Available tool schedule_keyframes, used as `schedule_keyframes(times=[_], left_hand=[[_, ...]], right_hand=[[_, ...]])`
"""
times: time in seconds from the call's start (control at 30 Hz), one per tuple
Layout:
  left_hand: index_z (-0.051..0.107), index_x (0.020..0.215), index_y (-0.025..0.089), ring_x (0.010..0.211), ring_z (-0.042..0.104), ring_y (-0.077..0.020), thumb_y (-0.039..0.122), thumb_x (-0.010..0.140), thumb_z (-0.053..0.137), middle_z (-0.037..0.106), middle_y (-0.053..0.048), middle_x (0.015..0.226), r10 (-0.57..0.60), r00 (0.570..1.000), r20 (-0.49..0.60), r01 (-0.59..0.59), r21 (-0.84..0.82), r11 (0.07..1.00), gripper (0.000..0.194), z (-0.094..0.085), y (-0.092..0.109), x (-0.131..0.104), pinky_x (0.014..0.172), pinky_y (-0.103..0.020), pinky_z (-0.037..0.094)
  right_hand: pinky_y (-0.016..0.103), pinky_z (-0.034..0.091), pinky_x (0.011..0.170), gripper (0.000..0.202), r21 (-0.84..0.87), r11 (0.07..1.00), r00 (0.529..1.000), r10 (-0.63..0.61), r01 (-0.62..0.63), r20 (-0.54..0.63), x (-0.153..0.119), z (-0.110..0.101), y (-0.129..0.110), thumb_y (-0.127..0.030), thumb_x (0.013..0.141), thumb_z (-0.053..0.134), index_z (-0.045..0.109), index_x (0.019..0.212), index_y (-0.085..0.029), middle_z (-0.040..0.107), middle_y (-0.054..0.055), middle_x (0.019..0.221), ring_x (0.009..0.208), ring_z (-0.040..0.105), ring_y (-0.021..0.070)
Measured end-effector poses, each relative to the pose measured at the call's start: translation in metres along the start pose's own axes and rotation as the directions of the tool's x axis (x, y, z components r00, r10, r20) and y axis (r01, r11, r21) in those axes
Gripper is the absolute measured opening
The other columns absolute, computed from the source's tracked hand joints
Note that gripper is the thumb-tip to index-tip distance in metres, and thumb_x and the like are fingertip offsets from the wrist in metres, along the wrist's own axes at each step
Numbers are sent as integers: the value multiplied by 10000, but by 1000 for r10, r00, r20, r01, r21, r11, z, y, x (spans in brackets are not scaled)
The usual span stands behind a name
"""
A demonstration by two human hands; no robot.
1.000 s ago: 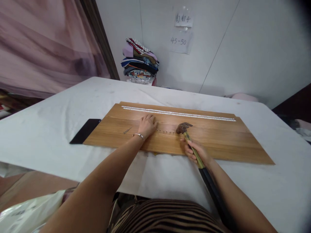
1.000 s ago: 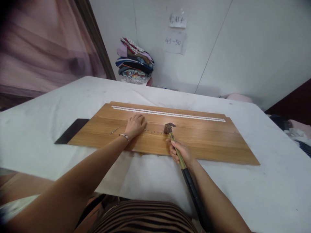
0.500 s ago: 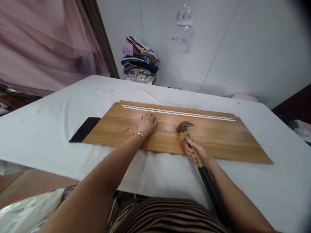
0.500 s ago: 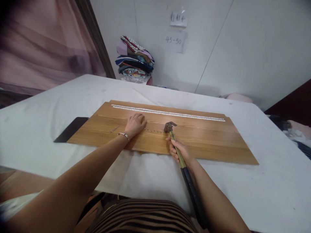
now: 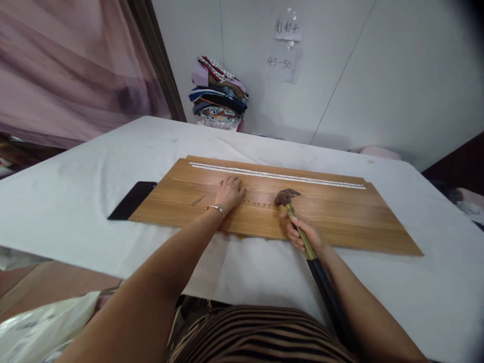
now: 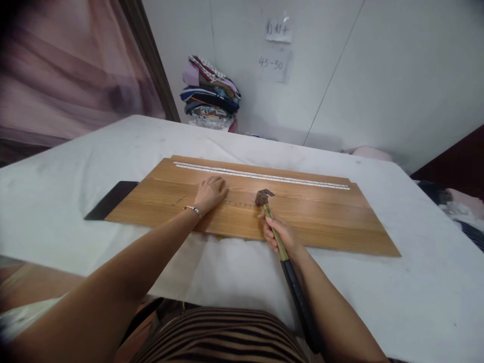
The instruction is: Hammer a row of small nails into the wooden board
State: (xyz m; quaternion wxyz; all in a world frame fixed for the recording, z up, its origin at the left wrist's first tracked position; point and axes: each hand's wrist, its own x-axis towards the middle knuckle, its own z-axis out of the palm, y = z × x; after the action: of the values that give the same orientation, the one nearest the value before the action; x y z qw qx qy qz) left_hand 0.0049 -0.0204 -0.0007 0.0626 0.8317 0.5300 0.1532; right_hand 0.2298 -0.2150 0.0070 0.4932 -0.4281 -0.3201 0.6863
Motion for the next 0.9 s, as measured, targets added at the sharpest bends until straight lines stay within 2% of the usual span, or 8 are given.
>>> schedule_keyframes(times=[0.9], left_hand=[[689, 1185, 196, 1352, 519, -304, 342, 980, 477, 643, -130, 1411, 6, 1000, -5, -6, -14, 1000, 330, 2, -1, 1, 1142, -473, 376]], right_hand=[[168, 275, 278, 454, -17, 1000, 1000, -11, 11, -5, 0, 2, 0, -530, 817, 763, 616, 1106, -213, 438, -116, 550, 335, 285, 61]])
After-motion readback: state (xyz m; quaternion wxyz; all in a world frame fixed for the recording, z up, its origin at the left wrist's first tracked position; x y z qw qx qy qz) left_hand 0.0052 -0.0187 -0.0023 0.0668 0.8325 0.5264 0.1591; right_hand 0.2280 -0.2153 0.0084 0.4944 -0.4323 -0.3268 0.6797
